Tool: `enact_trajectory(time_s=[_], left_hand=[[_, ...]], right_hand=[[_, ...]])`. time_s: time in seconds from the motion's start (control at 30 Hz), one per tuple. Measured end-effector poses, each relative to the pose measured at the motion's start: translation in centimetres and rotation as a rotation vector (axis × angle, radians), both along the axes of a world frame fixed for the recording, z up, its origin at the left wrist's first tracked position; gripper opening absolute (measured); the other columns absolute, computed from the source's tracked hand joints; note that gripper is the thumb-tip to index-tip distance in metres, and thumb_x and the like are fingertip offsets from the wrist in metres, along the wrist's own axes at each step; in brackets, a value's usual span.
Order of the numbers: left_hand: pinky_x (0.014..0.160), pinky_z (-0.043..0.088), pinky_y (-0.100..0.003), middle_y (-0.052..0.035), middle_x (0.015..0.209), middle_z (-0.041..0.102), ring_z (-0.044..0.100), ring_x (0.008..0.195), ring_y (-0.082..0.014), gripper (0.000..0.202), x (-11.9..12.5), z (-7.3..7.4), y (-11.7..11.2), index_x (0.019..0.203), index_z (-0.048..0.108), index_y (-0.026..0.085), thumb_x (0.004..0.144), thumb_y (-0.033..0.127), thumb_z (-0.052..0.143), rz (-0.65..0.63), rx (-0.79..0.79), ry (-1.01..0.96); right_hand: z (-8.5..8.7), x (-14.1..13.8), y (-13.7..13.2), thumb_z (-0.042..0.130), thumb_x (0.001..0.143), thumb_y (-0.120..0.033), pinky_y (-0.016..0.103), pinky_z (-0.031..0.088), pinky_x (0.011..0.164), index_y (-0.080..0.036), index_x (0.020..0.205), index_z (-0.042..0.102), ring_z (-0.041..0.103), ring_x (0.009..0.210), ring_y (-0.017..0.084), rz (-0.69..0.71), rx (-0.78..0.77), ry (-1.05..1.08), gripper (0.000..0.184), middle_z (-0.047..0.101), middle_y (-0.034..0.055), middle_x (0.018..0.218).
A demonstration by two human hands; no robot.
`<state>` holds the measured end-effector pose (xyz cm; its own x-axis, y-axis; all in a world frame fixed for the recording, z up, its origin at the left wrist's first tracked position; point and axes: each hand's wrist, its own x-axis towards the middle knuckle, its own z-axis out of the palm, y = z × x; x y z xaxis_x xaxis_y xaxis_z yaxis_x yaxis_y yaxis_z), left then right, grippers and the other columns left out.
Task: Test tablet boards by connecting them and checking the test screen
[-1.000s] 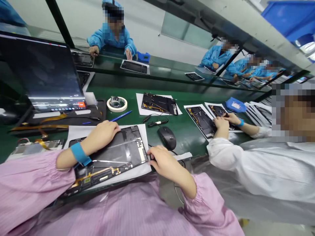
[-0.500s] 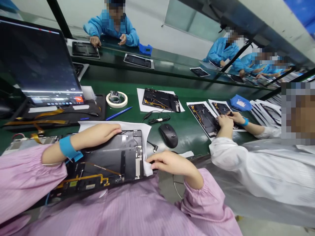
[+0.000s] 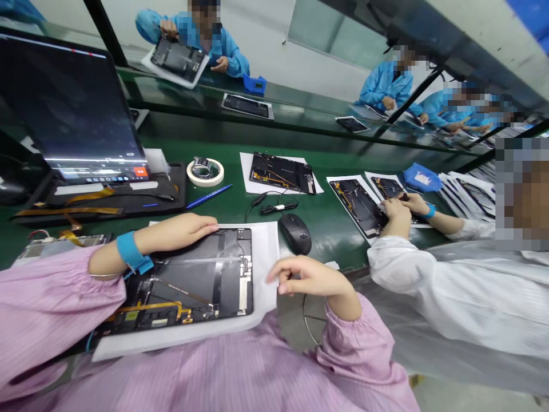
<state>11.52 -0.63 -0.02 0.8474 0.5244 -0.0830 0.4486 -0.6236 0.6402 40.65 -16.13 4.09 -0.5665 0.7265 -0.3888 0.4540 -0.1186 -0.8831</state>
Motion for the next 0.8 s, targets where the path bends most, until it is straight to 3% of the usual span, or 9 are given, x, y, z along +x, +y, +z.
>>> enact_trajectory(time_s=[0.13,0.23,0.3,0.4,0.43,0.5,0.57,0.67,0.8], left_hand=[[0.068,0.041,-0.03,-0.0039,0.08,0.064,0.058,0.073,-0.0208,0.037,-0.4,0.4,-0.3,0.079,0.053,0.02,0.096,0.041,0.028,-0.002,-0.012,0.055],[0.069,0.041,-0.029,-0.0033,0.08,0.064,0.058,0.073,-0.0202,0.039,-1.2,0.8,-0.1,0.077,0.054,0.021,0.096,0.042,0.028,-0.003,-0.027,0.069],[0.07,0.041,-0.028,-0.0023,0.081,0.064,0.058,0.073,-0.0194,0.038,-1.6,0.8,0.0,0.078,0.053,0.021,0.096,0.042,0.027,-0.017,-0.042,0.055],[0.072,0.041,-0.028,-0.0012,0.081,0.064,0.058,0.073,-0.0185,0.038,-1.8,0.7,0.2,0.079,0.053,0.021,0.097,0.042,0.028,-0.031,-0.056,0.048],[0.072,0.041,-0.027,-0.001,0.081,0.064,0.058,0.073,-0.0183,0.038,-1.8,0.8,0.2,0.079,0.053,0.021,0.097,0.042,0.028,-0.031,-0.058,0.047],[0.072,0.041,-0.026,-0.0004,0.079,0.063,0.057,0.072,-0.0177,0.038,-1.7,1.0,0.1,0.077,0.052,0.021,0.097,0.043,0.028,-0.027,-0.059,0.039],[0.071,0.041,-0.026,0.0001,0.078,0.063,0.057,0.071,-0.0173,0.039,-1.6,1.5,0.0,0.075,0.052,0.021,0.096,0.043,0.029,-0.017,-0.06,0.029],[0.071,0.042,-0.027,0.0002,0.077,0.063,0.056,0.072,-0.0178,0.041,-1.9,2.4,-0.1,0.076,0.054,0.021,0.096,0.046,0.028,-0.001,-0.066,0.017],[0.072,0.042,-0.028,0.0003,0.077,0.063,0.056,0.073,-0.0186,0.044,-1.9,3.1,-0.2,0.076,0.054,0.02,0.096,0.05,0.028,0.023,-0.092,-0.024]], right_hand=[[-0.2,-1.6,0.1,0.059,0.088,-0.036,0.022,0.045,0.068,-0.023,0.132,0.054,0.057,0.076,0.011,0.11,0.184,-0.195,0.046,0.066,0.0034,0.094],[0.4,-0.4,-0.4,0.063,0.084,-0.038,0.018,0.041,0.057,-0.024,0.143,0.039,0.052,0.064,0.008,0.127,0.088,-0.158,0.065,0.064,-0.0005,0.084],[0.7,1.4,-0.8,0.069,0.078,-0.041,0.018,0.039,0.053,-0.021,0.142,0.039,0.052,0.06,0.008,0.158,-0.018,-0.04,0.074,0.063,-0.0011,0.077],[0.4,3.7,-1.1,0.069,0.075,-0.051,0.022,0.04,0.057,-0.018,0.107,0.068,0.051,0.06,0.01,0.109,0.023,0.227,0.046,0.059,-0.0003,0.065],[0.1,3.8,-1.1,0.067,0.075,-0.055,0.023,0.039,0.057,-0.018,0.092,0.07,0.049,0.058,0.01,0.016,0.082,0.291,0.041,0.056,-0.0007,0.062],[-0.4,2.8,-1.1,0.066,0.076,-0.056,0.023,0.037,0.055,-0.017,0.082,0.068,0.046,0.056,0.01,-0.216,0.202,0.264,0.039,0.053,-0.0015,0.061],[-0.8,0.5,-1.1,0.069,0.077,-0.046,0.023,0.038,0.057,-0.016,0.088,0.067,0.049,0.061,0.011,-0.3,0.307,0.043,0.032,0.057,0.0003,0.069],[-0.9,-3.3,-1.0,0.066,0.08,-0.029,0.028,0.044,0.073,-0.017,0.102,0.067,0.057,0.08,0.015,-0.164,0.454,-0.305,0.024,0.064,0.0052,0.088],[-0.9,-5.2,-0.9,0.058,0.085,-0.022,0.031,0.045,0.08,-0.019,0.113,0.062,0.058,0.09,0.017,-0.067,0.503,-0.34,0.029,0.066,0.0062,0.098]])
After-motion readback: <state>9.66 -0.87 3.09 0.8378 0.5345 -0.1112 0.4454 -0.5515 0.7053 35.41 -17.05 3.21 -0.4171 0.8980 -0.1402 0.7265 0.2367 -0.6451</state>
